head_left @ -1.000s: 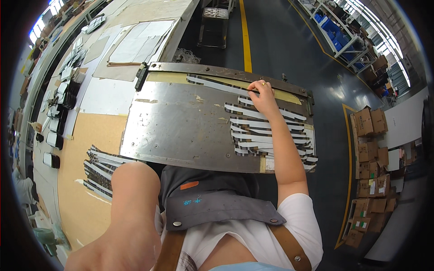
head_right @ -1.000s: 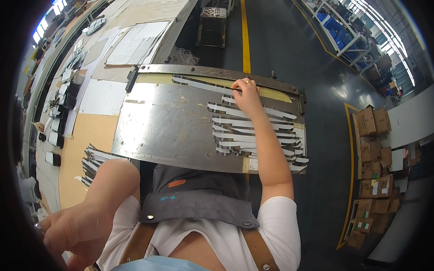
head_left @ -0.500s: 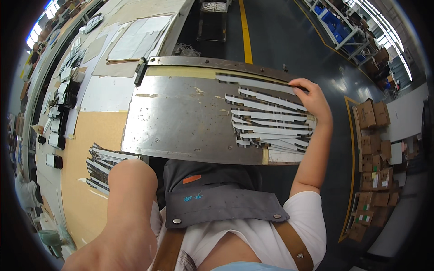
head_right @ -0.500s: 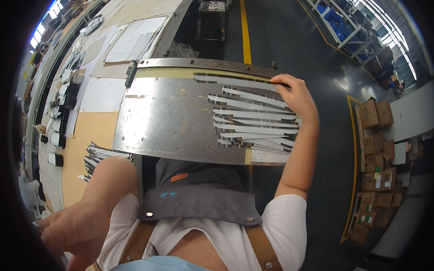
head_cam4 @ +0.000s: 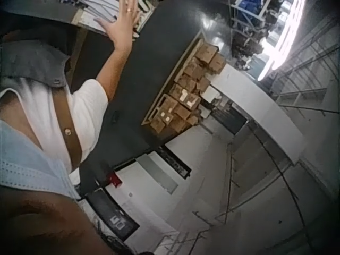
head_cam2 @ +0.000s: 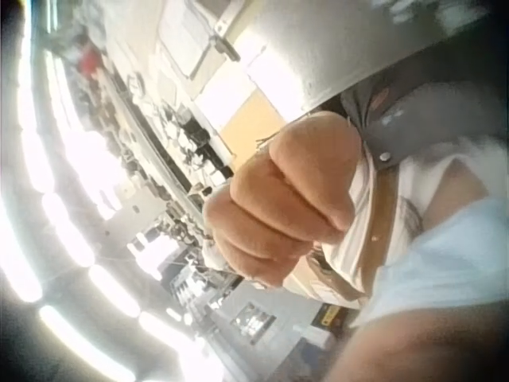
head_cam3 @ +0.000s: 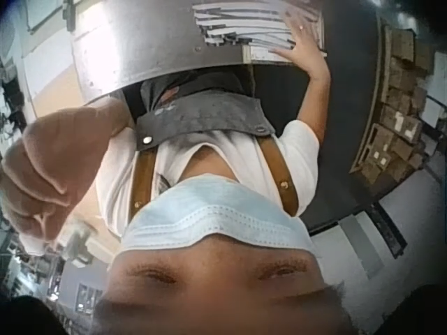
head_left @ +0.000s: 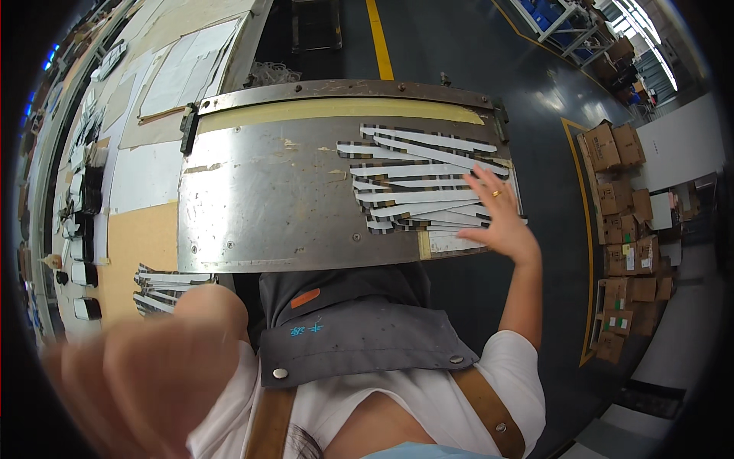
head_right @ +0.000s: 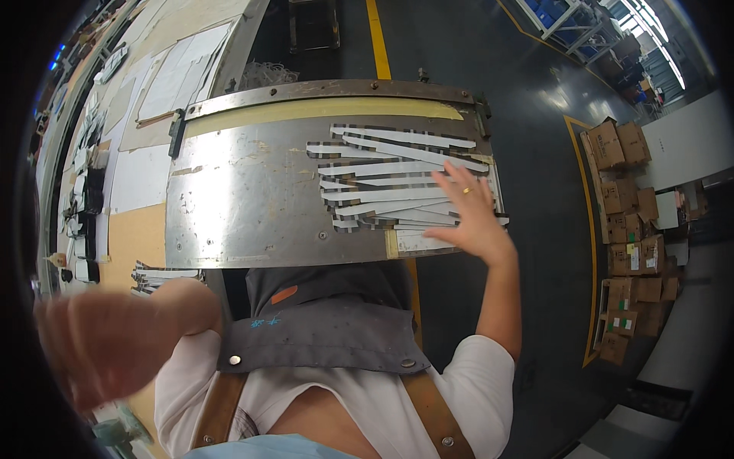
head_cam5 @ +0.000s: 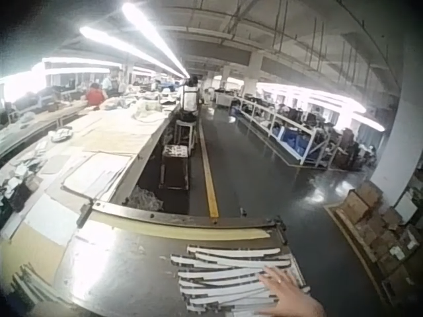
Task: Folding and stacking leather strips using a manual folding machine.
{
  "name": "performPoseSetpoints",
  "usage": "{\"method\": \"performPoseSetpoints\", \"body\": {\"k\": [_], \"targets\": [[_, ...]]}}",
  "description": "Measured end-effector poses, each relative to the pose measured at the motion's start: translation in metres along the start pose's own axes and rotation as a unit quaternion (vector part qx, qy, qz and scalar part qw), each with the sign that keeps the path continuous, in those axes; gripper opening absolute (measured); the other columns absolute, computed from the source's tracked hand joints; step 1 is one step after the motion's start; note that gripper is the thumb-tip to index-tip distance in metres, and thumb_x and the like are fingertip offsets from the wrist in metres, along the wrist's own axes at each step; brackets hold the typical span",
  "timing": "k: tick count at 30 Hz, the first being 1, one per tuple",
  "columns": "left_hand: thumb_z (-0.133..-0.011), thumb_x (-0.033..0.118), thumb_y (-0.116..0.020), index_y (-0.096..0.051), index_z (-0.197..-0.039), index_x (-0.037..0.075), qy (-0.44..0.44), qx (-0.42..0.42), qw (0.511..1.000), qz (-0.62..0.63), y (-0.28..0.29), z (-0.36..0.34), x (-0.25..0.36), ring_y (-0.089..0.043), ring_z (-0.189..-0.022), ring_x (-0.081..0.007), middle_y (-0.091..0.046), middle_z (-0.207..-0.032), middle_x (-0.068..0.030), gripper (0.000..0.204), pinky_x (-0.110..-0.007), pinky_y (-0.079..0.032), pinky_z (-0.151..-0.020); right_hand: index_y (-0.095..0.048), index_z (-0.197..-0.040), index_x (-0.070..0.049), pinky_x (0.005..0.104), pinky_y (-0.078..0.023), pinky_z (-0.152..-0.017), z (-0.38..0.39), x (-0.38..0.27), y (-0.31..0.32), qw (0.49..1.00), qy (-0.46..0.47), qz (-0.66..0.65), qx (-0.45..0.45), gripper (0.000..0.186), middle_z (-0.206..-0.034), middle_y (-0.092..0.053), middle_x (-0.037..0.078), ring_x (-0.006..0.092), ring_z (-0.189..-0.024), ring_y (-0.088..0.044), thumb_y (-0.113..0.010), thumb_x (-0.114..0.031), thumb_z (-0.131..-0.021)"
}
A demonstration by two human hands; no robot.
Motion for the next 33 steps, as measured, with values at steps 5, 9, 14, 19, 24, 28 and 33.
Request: {"method": "performPoseSetpoints", "body": {"k": [5,9,14,19,24,28,33], "targets": [[-0.096,0.017,-0.046,-0.049,-0.123,0.001,0.372,-0.02,0.769,-0.52,0.118,0.069,-0.085,-0.048,-0.117,-0.0229,-0.053,-0.123,-0.0123,0.031,-0.036,-0.034,-0.103,-0.03,-0.146,-0.019,0.048,-0.005,-0.116,-0.021,-0.013,-0.025,0.996,0.003,0.089,-0.013,0.107,-0.155,-0.016,0.008,0.0265,-0.144,-0.008,-0.081,-0.05,-0.057],[-0.094,0.023,-0.051,-0.041,-0.135,0.004,0.516,-0.029,0.571,-0.637,0.217,0.148,-0.105,-0.034,-0.133,-0.0311,-0.036,-0.143,-0.019,0.046,-0.039,-0.027,-0.109,-0.03,-0.145,-0.016,0.0488,-0.001,-0.116,-0.057,-0.017,-0.032,0.994,0.028,0.1,-0.043,0.103,-0.155,-0.014,0.012,0.0278,-0.144,-0.004,-0.074,-0.06,-0.063],[-0.092,0.03,-0.051,-0.041,-0.134,0.002,0.45,-0.125,0.472,-0.747,0.232,0.158,-0.134,-0.027,-0.135,-0.0426,-0.03,-0.144,-0.0284,0.052,-0.049,-0.018,-0.112,-0.029,-0.146,-0.016,0.0481,-0.003,-0.116,-0.094,0.004,-0.045,0.996,0.031,0.071,-0.039,0.107,-0.154,-0.015,0.016,0.0282,-0.144,-0.006,-0.07,-0.068,-0.062],[-0.091,0.029,-0.052,-0.042,-0.132,-0.001,0.403,-0.151,0.466,-0.773,0.25,0.16,-0.155,-0.03,-0.132,-0.0436,-0.034,-0.14,-0.0292,0.052,-0.049,-0.022,-0.111,-0.031,-0.145,-0.012,0.0488,-0.008,-0.115,-0.108,-0.02,-0.046,0.991,0.052,0.11,-0.058,0.097,-0.152,-0.022,0.016,0.0281,-0.142,-0.016,-0.061,-0.07,-0.072],[-0.091,0.022,-0.054,-0.049,-0.122,0.001,0.393,-0.049,0.589,-0.704,0.218,0.149,-0.14,-0.041,-0.122,-0.0388,-0.043,-0.132,-0.0233,0.038,-0.044,-0.034,-0.101,-0.034,-0.143,-0.01,0.0474,-0.01,-0.115,-0.125,0.004,-0.035,0.997,0.06,0.042,0.0,0.092,-0.151,-0.025,0.015,0.0295,-0.141,-0.018,-0.059,-0.068,-0.076],[-0.095,0.021,-0.05,-0.06,-0.096,0.0,0.596,0.008,0.667,-0.448,0.152,0.159,-0.098,-0.06,-0.088,-0.0187,-0.062,-0.094,-0.0098,0.023,-0.031,-0.047,-0.077,-0.043,-0.137,-0.008,0.0454,-0.022,-0.11,-0.114,-0.027,-0.047,0.992,0.12,0.049,0.008,0.08,-0.142,-0.038,0.015,0.0311,-0.131,-0.033,-0.06,-0.06,-0.079],[-0.099,0.036,-0.045,-0.058,-0.119,-0.003,0.801,-0.084,0.522,-0.281,0.092,0.264,-0.045,-0.056,-0.111,-0.0209,-0.062,-0.114,-0.0173,0.046,-0.032,-0.041,-0.098,-0.053,-0.128,-0.005,0.0451,-0.036,-0.093,-0.082,-0.085,-0.065,0.979,0.163,0.086,0.081,0.06,-0.122,-0.052,0.015,0.0325,-0.109,-0.047,-0.061,-0.045,-0.084]]}}
Point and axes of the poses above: each hand's wrist, its own z-axis away from the middle knuckle, its own y-axis out of the back of the hand, x = y × z, the point moved 6 cm from there along -z, towards the middle knuckle
